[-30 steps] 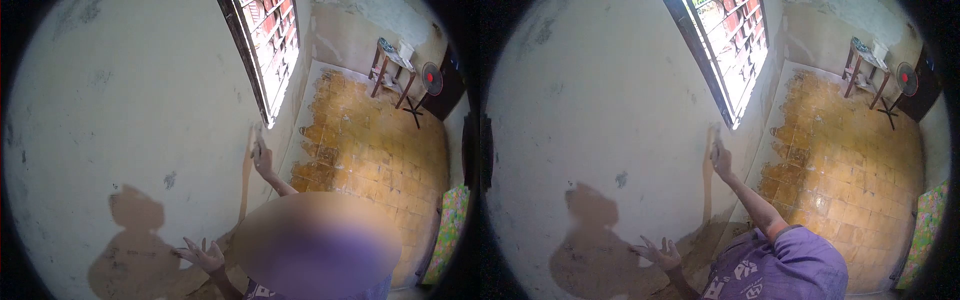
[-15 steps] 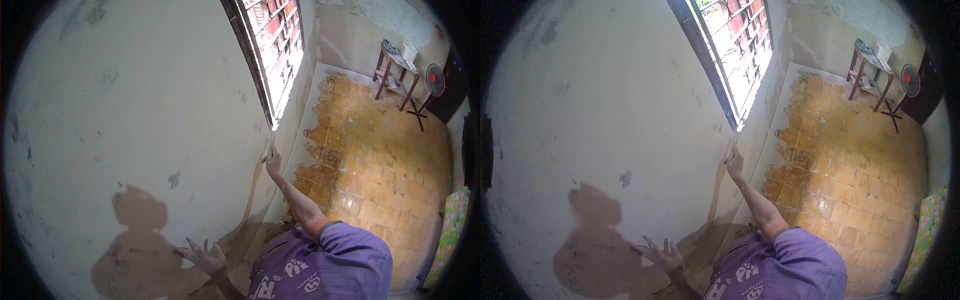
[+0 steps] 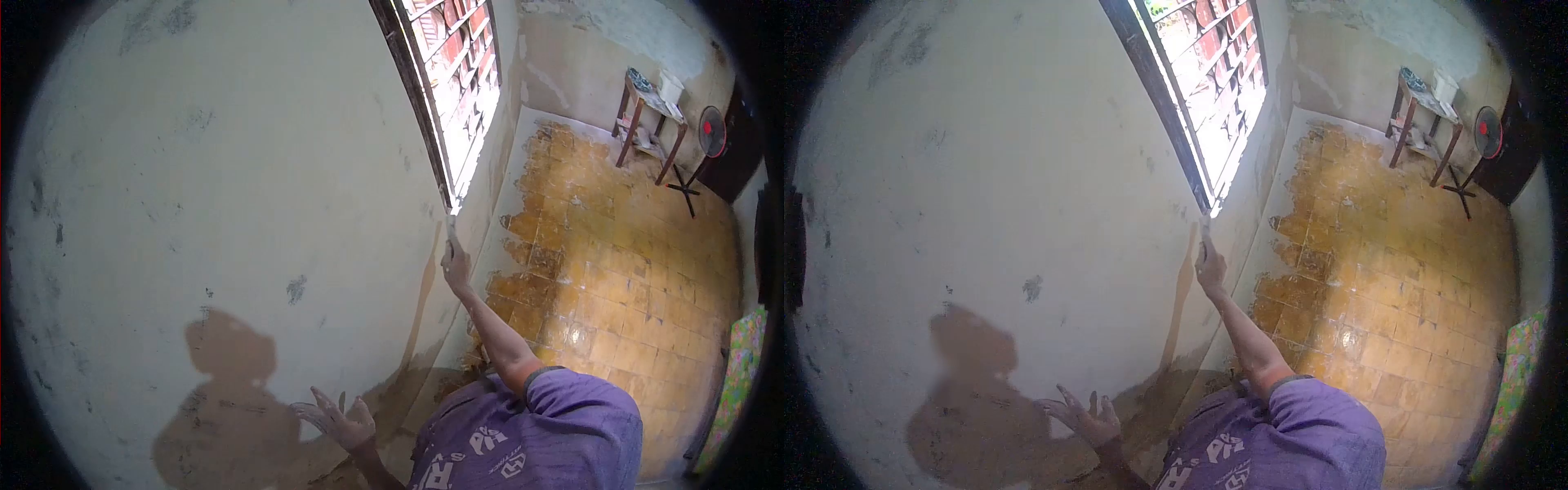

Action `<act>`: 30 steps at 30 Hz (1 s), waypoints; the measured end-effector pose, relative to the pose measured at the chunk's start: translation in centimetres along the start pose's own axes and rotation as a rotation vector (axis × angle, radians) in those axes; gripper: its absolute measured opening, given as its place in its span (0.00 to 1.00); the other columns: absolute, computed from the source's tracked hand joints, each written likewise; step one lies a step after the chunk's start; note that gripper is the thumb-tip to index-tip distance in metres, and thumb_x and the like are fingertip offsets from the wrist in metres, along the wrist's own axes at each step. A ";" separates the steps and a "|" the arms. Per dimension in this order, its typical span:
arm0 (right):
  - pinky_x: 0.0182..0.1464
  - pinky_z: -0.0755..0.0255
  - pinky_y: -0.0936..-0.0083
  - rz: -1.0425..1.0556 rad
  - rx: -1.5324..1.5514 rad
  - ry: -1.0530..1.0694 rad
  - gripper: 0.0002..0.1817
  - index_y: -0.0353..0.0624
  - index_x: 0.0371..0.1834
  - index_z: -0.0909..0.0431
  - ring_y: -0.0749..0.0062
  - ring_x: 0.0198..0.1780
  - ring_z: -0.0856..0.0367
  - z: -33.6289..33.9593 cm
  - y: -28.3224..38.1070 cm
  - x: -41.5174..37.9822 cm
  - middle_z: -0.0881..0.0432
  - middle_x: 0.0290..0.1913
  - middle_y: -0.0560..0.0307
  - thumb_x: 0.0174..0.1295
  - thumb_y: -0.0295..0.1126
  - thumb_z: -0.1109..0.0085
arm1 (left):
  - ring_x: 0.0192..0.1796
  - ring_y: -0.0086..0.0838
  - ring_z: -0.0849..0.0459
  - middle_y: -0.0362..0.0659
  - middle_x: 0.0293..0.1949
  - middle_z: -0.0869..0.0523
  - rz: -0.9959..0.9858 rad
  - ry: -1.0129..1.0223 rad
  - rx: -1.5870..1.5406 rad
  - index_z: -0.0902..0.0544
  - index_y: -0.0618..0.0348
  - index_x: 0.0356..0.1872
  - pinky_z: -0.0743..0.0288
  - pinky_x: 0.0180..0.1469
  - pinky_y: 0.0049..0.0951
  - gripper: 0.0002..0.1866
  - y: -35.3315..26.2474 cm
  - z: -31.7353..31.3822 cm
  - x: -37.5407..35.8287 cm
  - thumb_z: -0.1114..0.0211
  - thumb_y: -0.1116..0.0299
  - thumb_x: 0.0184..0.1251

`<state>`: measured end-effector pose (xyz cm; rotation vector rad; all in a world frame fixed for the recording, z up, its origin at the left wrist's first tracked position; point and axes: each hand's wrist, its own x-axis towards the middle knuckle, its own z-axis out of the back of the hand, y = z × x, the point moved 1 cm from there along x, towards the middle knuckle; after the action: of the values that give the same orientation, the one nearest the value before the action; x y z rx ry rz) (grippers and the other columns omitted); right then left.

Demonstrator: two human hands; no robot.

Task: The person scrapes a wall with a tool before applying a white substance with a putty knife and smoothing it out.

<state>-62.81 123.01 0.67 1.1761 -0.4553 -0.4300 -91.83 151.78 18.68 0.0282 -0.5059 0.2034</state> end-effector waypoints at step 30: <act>0.33 0.25 0.56 0.447 -0.071 0.176 0.13 0.35 0.46 0.22 0.51 0.25 0.16 -2.6 1.3 -9.1 0.19 0.24 0.43 0.59 0.28 0.46 | 0.78 0.60 0.62 0.60 0.76 0.55 -0.006 0.084 -0.146 0.44 0.53 0.76 0.58 0.76 0.60 0.45 0.6 1.5 -0.1 0.33 0.60 0.58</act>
<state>-68.87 130.40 0.03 0.9974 -0.5278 0.0436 -92.76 152.27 19.93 -0.1206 -0.4362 0.1604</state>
